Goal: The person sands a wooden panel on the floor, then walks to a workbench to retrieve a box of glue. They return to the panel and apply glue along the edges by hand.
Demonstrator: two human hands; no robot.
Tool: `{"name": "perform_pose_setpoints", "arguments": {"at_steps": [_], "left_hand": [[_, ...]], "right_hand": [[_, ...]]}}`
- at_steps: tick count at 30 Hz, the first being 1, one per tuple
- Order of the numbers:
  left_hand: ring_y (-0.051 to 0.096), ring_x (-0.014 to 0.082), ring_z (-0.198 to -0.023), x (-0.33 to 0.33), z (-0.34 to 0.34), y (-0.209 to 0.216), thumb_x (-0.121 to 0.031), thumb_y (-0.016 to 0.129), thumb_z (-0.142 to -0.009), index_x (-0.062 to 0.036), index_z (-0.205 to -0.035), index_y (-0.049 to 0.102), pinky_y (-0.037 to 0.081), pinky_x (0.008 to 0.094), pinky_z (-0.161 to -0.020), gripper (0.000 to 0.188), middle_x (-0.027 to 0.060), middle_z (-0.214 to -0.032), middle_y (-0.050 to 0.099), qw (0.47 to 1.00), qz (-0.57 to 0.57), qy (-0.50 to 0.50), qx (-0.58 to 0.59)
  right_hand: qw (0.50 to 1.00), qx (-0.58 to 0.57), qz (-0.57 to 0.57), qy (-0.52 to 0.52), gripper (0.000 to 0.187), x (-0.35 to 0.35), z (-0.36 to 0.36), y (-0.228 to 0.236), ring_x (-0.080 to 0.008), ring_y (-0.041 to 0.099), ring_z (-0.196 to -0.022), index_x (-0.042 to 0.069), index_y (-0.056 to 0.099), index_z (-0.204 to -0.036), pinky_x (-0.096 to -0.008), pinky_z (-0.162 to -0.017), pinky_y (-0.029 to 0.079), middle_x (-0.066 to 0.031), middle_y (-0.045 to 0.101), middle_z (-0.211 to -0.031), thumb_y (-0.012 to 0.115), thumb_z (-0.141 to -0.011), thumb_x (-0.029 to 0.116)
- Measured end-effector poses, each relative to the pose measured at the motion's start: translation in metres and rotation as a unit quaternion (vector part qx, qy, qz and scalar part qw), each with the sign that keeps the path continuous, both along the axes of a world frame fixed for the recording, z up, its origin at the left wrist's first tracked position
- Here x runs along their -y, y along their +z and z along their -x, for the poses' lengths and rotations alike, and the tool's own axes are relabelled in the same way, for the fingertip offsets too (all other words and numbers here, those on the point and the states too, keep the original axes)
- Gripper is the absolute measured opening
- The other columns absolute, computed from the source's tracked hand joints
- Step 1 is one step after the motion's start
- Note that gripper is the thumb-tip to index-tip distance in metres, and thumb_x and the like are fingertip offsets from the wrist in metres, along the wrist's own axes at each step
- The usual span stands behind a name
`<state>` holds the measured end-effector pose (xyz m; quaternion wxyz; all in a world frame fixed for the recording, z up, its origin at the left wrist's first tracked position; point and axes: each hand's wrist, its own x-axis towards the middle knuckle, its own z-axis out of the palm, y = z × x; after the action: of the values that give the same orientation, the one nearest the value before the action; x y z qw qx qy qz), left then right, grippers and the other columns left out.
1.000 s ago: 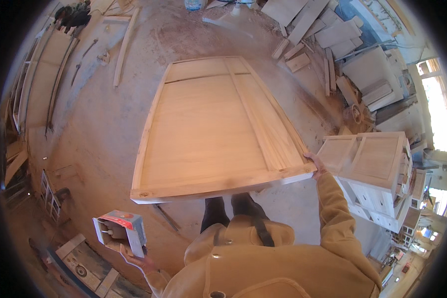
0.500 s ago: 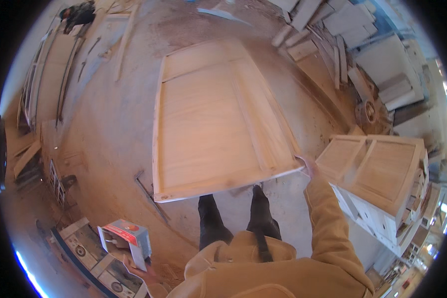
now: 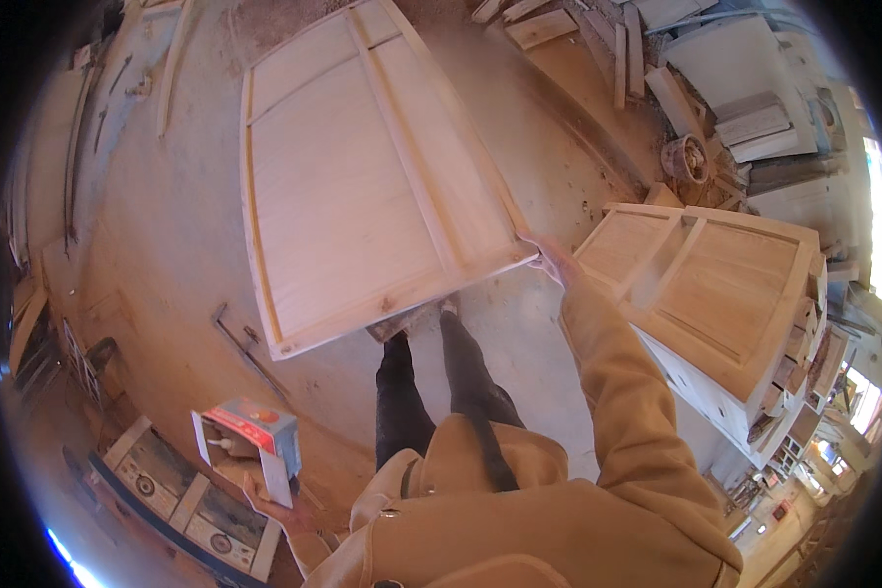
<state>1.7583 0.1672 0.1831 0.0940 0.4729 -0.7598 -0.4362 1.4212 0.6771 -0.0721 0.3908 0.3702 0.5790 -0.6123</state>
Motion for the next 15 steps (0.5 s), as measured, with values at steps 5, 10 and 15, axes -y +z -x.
{"name": "perform_pose_setpoints", "arguments": {"at_steps": [5,10,15], "left_hand": [[0.061,0.0183,-0.085,-0.017,0.034,-0.002,-0.049,0.059,-0.080,-0.0129,-0.106,0.057,0.050,0.0332,-0.072,0.044,0.0029,-0.096,0.060,0.904,-0.280,0.308,-0.094],[0.057,0.0186,-0.095,-0.061,0.056,0.004,-0.050,0.058,-0.081,-0.0122,-0.106,0.056,0.046,0.0336,-0.082,0.045,0.0024,-0.100,0.057,0.900,-0.316,0.285,-0.097],[0.053,0.0198,-0.105,-0.074,0.053,0.005,-0.049,0.058,-0.080,-0.0118,-0.111,0.055,0.043,0.0353,-0.090,0.048,0.0026,-0.108,0.055,0.910,-0.270,0.308,-0.071]], "right_hand": [[0.998,-0.030,-0.031,0.034,0.083,0.001,-0.004,-0.003,-0.0298,0.036,-0.133,0.001,0.038,-0.140,-0.0492,-0.111,0.023,-0.0154,0.041,-0.143,0.063,-0.082,0.055],[0.994,-0.045,-0.029,0.095,0.080,-0.002,0.004,0.000,-0.0288,0.035,-0.134,0.003,0.039,-0.140,-0.0494,-0.110,0.023,-0.0126,0.042,-0.143,0.062,-0.083,0.054],[0.989,-0.036,-0.025,0.139,0.083,-0.002,0.010,0.013,-0.0308,0.035,-0.135,0.000,0.035,-0.142,-0.0503,-0.112,0.021,-0.0140,0.042,-0.144,0.064,-0.084,0.051]]}}
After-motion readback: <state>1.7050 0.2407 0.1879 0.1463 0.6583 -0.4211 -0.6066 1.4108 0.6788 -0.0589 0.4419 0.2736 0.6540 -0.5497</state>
